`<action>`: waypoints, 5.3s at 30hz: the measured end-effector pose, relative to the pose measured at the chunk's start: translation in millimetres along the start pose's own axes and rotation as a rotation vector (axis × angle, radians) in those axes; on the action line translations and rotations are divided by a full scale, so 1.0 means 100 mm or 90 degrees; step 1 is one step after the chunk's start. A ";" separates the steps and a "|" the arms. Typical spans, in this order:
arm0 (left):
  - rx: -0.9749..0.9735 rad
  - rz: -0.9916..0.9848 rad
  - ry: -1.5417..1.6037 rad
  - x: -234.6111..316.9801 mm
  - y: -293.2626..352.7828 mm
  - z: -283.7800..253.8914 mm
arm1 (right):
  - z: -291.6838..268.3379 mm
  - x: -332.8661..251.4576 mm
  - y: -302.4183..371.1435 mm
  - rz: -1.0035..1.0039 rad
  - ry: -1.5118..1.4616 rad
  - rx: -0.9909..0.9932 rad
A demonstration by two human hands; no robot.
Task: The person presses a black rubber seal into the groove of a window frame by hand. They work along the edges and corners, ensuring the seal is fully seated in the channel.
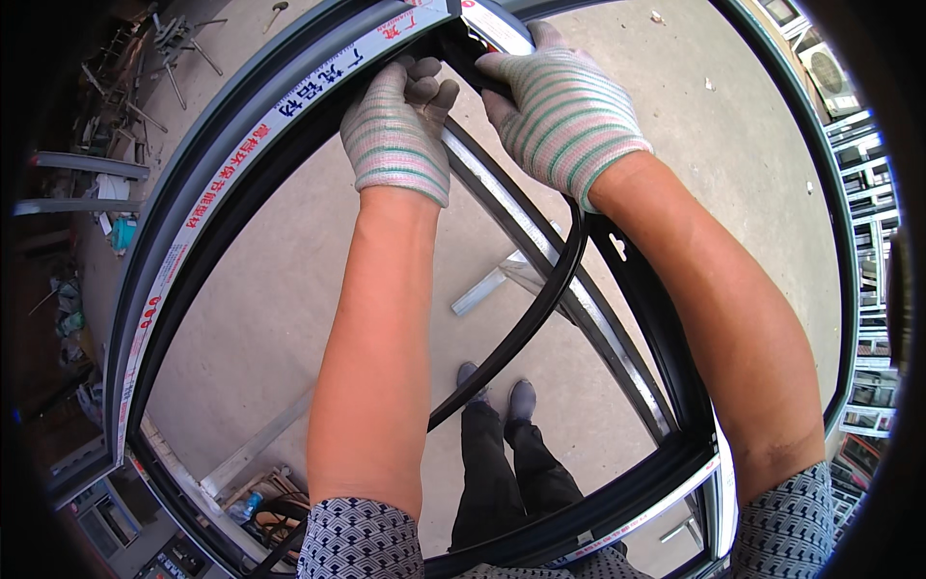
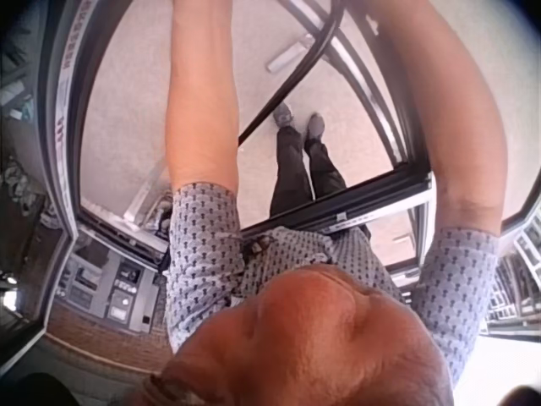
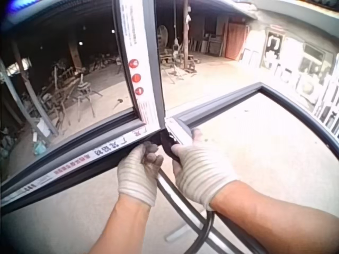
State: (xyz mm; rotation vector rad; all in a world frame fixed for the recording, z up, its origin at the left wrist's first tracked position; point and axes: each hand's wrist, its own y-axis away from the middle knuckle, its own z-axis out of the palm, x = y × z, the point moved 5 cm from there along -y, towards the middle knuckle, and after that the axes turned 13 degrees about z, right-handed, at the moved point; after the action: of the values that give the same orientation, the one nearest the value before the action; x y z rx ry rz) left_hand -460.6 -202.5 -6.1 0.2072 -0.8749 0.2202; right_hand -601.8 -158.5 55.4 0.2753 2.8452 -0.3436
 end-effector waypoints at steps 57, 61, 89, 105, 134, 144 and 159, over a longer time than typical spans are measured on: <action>-0.122 0.173 -0.598 -0.23 -0.16 0.18 | -0.38 0.09 0.85 -0.025 0.094 0.011; -0.161 0.188 -0.565 -0.25 -0.14 0.20 | -0.34 0.11 0.79 -0.040 0.126 0.018; -0.189 -0.014 -0.423 -0.04 0.00 0.26 | -0.21 0.24 0.52 0.080 0.034 -0.037; -0.083 -0.169 0.012 -0.13 -0.28 0.16 | -0.28 0.16 0.54 0.072 0.058 -0.073; 0.063 -0.110 -0.053 -0.13 -0.13 0.30 | -0.32 0.12 0.54 -0.004 0.104 -0.043; -0.045 -0.176 0.233 -0.21 -0.35 0.19 | -0.30 0.14 0.52 -0.008 0.121 -0.055; -0.163 -0.189 0.446 -0.14 -0.40 0.17 | -0.24 0.21 0.52 0.047 0.067 -0.059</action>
State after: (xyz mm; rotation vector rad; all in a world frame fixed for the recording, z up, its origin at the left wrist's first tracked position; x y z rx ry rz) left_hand -471.0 -246.9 -9.5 0.0103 -0.1641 -0.1000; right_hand -615.7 -99.3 61.2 0.3906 2.9341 -0.1878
